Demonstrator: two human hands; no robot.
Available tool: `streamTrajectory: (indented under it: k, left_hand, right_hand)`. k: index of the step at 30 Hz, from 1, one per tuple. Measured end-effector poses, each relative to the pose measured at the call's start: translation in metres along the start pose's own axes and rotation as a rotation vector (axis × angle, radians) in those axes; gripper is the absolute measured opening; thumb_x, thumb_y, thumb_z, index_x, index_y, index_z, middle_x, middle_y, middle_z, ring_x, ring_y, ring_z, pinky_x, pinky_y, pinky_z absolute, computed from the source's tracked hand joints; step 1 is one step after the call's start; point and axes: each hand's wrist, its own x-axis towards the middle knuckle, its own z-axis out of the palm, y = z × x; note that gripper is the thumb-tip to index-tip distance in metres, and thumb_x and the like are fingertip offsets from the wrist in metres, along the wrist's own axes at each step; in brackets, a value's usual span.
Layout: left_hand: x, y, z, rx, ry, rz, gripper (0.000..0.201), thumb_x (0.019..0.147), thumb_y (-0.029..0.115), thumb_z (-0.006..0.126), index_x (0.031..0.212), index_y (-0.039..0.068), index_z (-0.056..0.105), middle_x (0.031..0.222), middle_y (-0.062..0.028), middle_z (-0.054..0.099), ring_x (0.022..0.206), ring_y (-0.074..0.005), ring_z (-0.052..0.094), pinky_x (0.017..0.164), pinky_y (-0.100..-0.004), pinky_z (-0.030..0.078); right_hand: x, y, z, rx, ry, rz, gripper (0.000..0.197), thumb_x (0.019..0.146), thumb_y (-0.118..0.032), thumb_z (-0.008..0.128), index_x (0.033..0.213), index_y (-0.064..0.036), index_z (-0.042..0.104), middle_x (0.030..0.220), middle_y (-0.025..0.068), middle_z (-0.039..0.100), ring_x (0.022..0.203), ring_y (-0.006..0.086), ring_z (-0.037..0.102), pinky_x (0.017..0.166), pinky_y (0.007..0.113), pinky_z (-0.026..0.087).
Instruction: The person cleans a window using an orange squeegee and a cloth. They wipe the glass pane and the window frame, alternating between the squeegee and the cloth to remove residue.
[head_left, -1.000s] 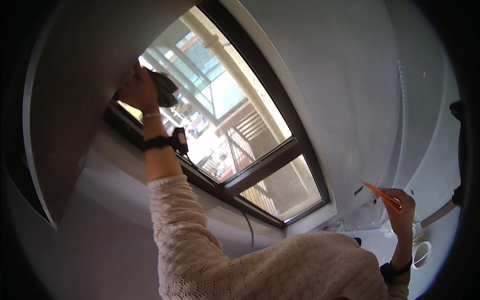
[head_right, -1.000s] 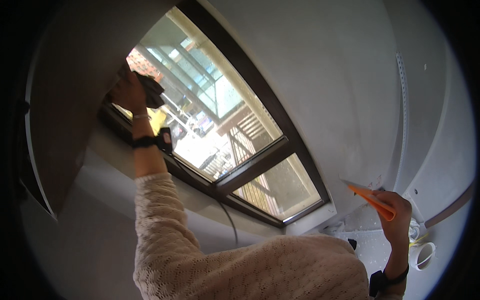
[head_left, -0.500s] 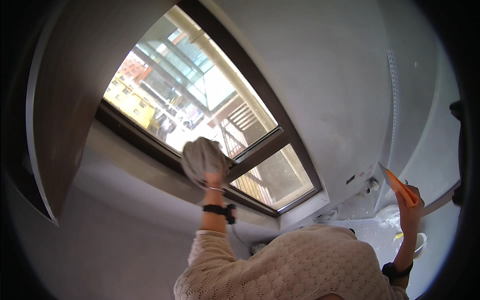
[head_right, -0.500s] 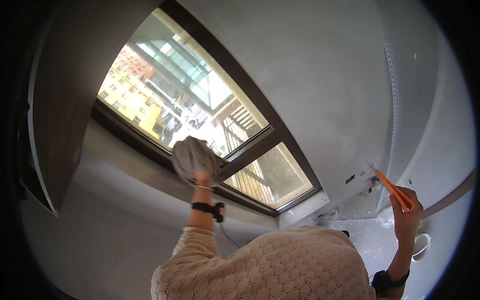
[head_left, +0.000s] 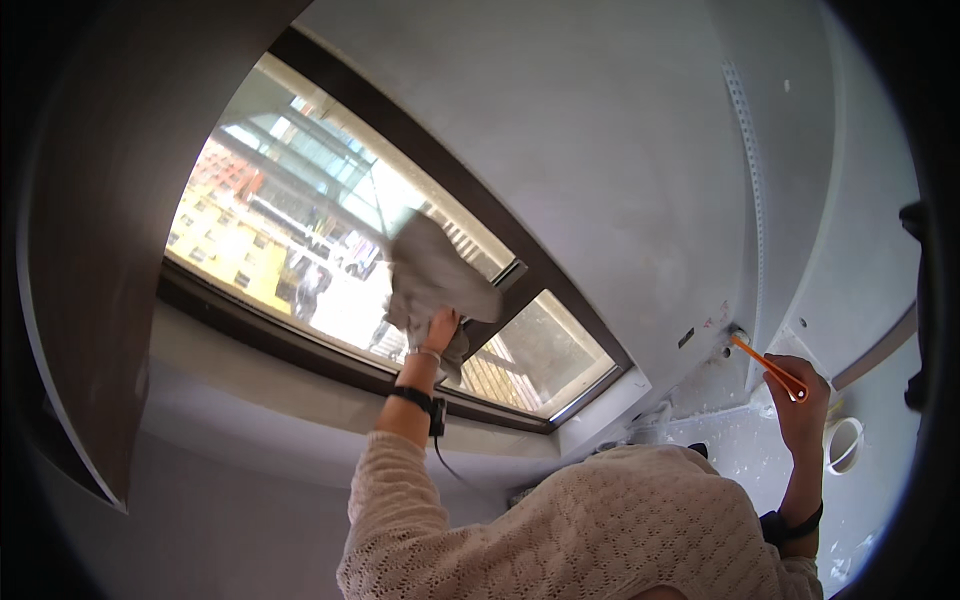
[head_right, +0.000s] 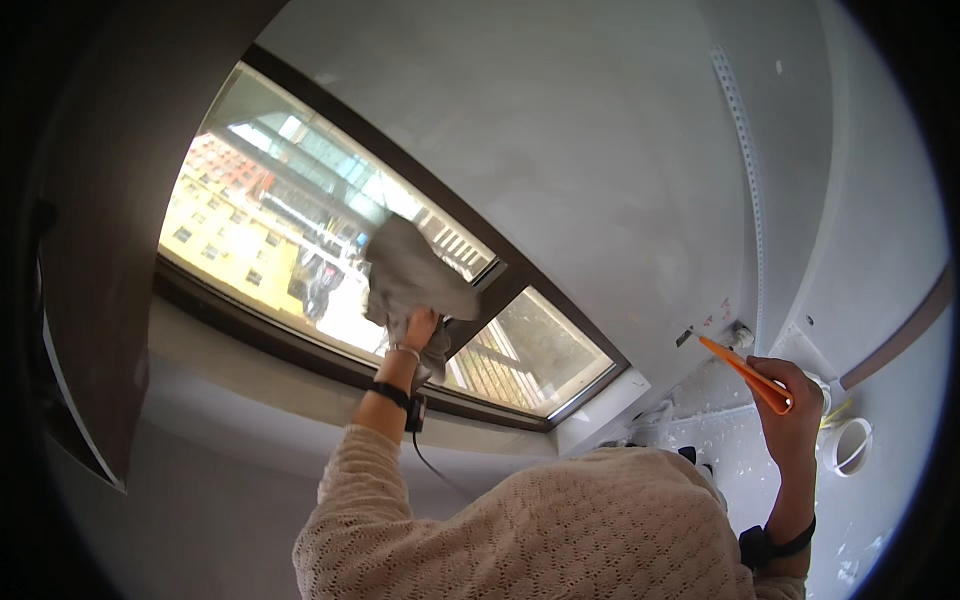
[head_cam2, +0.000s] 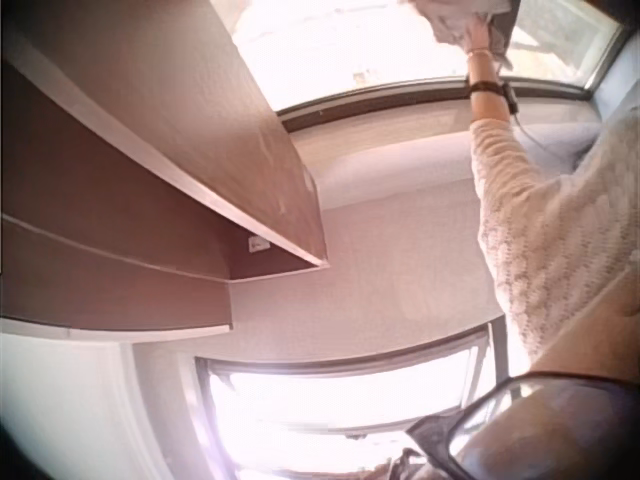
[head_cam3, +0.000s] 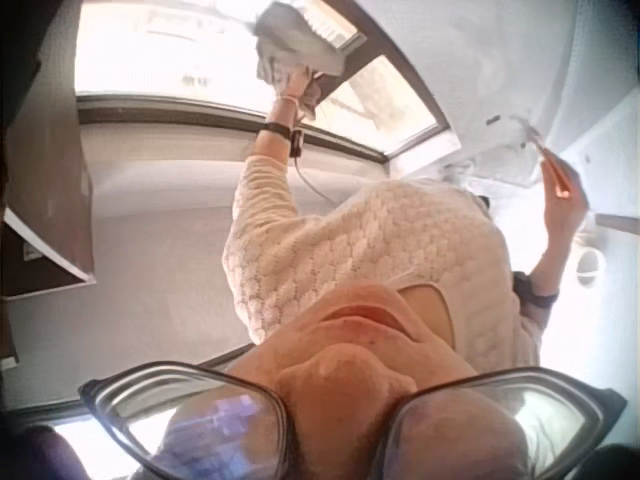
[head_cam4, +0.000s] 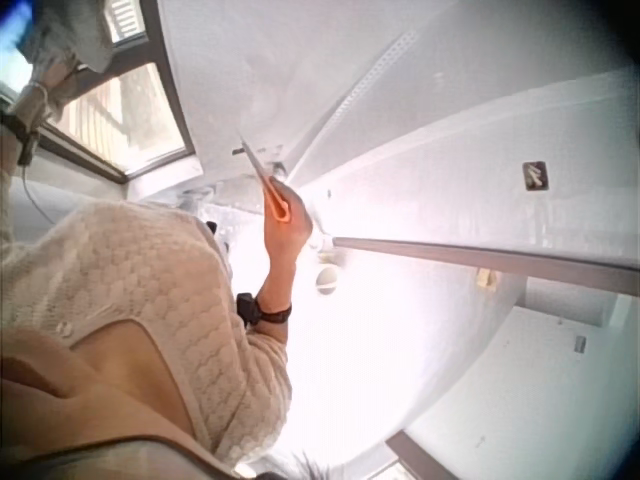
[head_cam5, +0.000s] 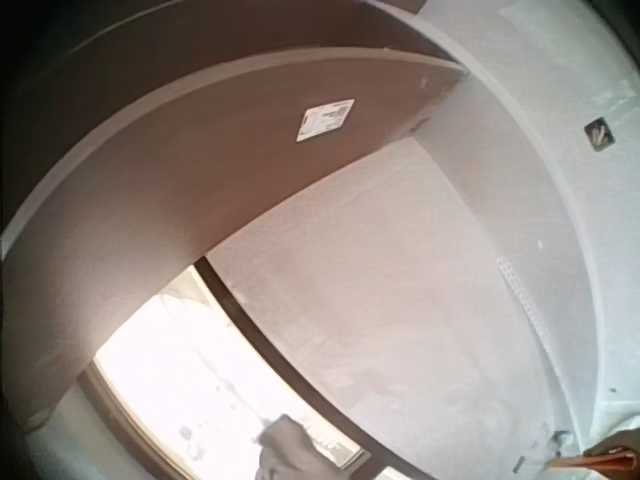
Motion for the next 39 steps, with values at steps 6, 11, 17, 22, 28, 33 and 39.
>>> streamTrajectory:
  k: [6,11,17,22,28,33,39]
  left_hand:
    - [0.055,0.097,0.035,2.149,0.514,0.387,0.064,0.089,0.04,0.058,0.134,-0.002,0.04,0.139,-0.0234,0.04,0.13,-0.0344,0.037,0.11,-0.0418,0.028]
    - [0.166,0.17,0.067,2.253,0.457,1.271,0.037,0.09,0.018,0.048,0.115,-0.009,0.052,0.116,-0.0318,0.054,0.113,-0.0461,0.048,0.101,-0.0505,0.036]
    - [0.086,0.02,0.045,2.353,0.436,0.644,0.044,0.084,0.028,0.055,0.118,0.0,0.05,0.131,-0.0218,0.047,0.123,-0.0386,0.043,0.105,-0.0484,0.032]
    - [0.024,-0.081,0.05,2.416,-0.043,0.31,0.038,0.087,0.025,0.052,0.119,0.003,0.051,0.122,-0.0179,0.053,0.115,-0.035,0.05,0.1,-0.0449,0.04]
    - [0.04,-0.107,0.038,2.042,0.156,0.218,0.033,0.093,0.024,0.047,0.117,0.004,0.057,0.109,-0.0236,0.061,0.101,-0.0415,0.058,0.088,-0.0464,0.047]
    - [-0.03,-0.07,0.049,1.717,0.48,-0.051,0.025,0.089,0.018,0.05,0.108,0.005,0.059,0.094,-0.0223,0.063,0.089,-0.0369,0.061,0.08,-0.0442,0.047]
    - [-0.157,-0.031,0.04,1.679,1.023,-0.244,0.031,0.095,0.02,0.044,0.108,-0.005,0.058,0.107,-0.0275,0.061,0.095,-0.0432,0.058,0.081,-0.0483,0.046]
  right_hand:
    - [0.006,-0.004,-0.01,-0.08,0.023,0.003,0.016,0.079,-0.003,0.071,0.094,-0.0015,0.064,0.092,0.0112,0.07,0.079,0.021,0.067,0.072,0.028,0.053]
    - [0.015,-0.007,0.005,-0.019,-0.012,-0.026,0.016,0.079,-0.001,0.071,0.093,-0.0014,0.063,0.095,0.0114,0.07,0.082,0.0211,0.068,0.073,0.027,0.053]
    - [0.003,0.002,0.001,0.006,-0.034,-0.049,0.016,0.079,0.0,0.071,0.093,-0.0011,0.062,0.098,0.0112,0.07,0.086,0.0217,0.068,0.076,0.027,0.054]
    - [-0.007,0.004,-0.02,-0.096,-0.002,0.087,0.016,0.082,-0.003,0.069,0.097,-0.0012,0.064,0.096,0.0104,0.07,0.083,0.0201,0.067,0.074,0.027,0.053]
    - [0.01,-0.001,0.002,-0.019,-0.053,0.037,0.018,0.082,-0.004,0.07,0.099,-0.0018,0.065,0.095,0.0095,0.069,0.08,0.0182,0.066,0.073,0.027,0.052]
    - [0.007,0.02,0.006,-0.013,-0.121,0.018,0.02,0.082,-0.004,0.07,0.101,-0.0019,0.065,0.096,0.0092,0.068,0.082,0.0163,0.064,0.073,0.027,0.051]
    - [-0.031,0.074,-0.053,-0.394,0.107,0.255,0.032,0.088,-0.02,0.066,0.112,0.0001,0.06,0.102,0.0125,0.066,0.091,0.0266,0.063,0.081,0.032,0.049]
